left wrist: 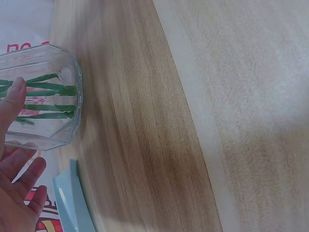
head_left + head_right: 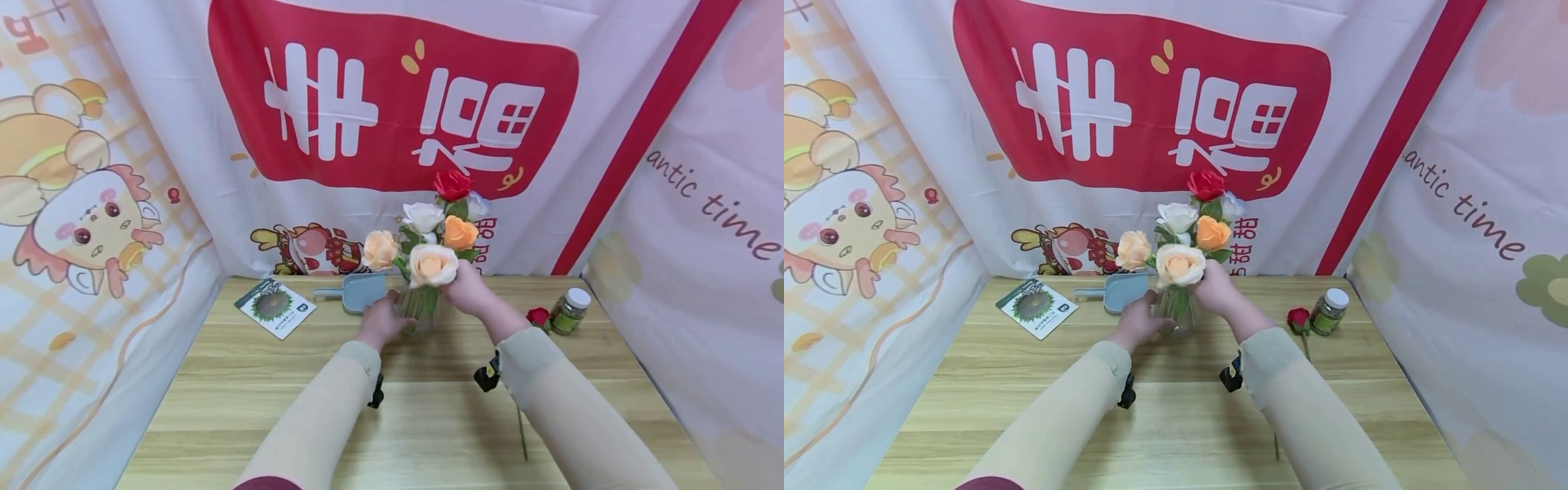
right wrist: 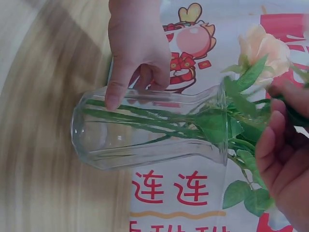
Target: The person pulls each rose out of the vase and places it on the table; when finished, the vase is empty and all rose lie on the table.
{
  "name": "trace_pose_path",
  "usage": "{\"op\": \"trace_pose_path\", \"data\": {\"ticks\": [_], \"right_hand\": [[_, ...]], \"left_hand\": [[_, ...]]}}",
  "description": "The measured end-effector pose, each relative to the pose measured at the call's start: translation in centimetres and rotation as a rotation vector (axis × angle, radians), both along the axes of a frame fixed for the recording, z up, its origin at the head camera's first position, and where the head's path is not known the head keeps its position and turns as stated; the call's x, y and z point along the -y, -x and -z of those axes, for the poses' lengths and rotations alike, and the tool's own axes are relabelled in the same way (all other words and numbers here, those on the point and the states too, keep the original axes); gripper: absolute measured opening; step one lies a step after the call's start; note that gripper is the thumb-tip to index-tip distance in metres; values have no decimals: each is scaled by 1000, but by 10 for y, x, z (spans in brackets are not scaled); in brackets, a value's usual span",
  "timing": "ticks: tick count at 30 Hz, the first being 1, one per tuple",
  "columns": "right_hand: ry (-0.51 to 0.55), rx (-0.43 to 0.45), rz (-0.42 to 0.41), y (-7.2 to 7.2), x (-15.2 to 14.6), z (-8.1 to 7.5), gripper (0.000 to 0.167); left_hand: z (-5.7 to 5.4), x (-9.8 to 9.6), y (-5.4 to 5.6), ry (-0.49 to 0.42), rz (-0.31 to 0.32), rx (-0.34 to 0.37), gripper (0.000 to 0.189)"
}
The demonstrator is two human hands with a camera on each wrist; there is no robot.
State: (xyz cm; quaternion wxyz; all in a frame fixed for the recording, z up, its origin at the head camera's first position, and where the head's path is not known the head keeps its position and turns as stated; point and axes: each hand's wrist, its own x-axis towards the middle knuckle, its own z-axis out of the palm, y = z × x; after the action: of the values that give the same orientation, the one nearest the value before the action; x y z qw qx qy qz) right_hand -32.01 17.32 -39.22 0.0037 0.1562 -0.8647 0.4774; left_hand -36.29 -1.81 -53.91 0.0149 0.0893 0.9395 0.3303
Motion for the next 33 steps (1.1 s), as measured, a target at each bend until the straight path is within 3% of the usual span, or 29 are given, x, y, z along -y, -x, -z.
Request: {"op": "trace_pose_path", "data": {"ticks": [3,8,11,15,18,25,28,33], "right_hand": [[45,3,60,-1,2,-6,19],[79,-115,87,-4,0,-19,21],[4,-140,23,-7,-3,-25,22],[-158,-72,-98,-9,-6,-24,23],[-207,-91,-123,-9,-5,-19,24],[-89,-290,67,-11,-1,-15,39],[-30,-333,131,-12,-1,-25,40],[54,-415,140,-21,-5,-53,44]], "left_hand": [[1,0,1,5,-4,-5,66],[3,0,2,14,-4,-18,64],[6,1,3,4,0,-25,64],[8,1,5,-18,-4,-26,63],[9,1,5,-24,-10,-23,63],[9,1,6,4,-9,-2,65],[9,1,6,1,0,-1,67],[8,3,6,-9,18,2,67]]}}
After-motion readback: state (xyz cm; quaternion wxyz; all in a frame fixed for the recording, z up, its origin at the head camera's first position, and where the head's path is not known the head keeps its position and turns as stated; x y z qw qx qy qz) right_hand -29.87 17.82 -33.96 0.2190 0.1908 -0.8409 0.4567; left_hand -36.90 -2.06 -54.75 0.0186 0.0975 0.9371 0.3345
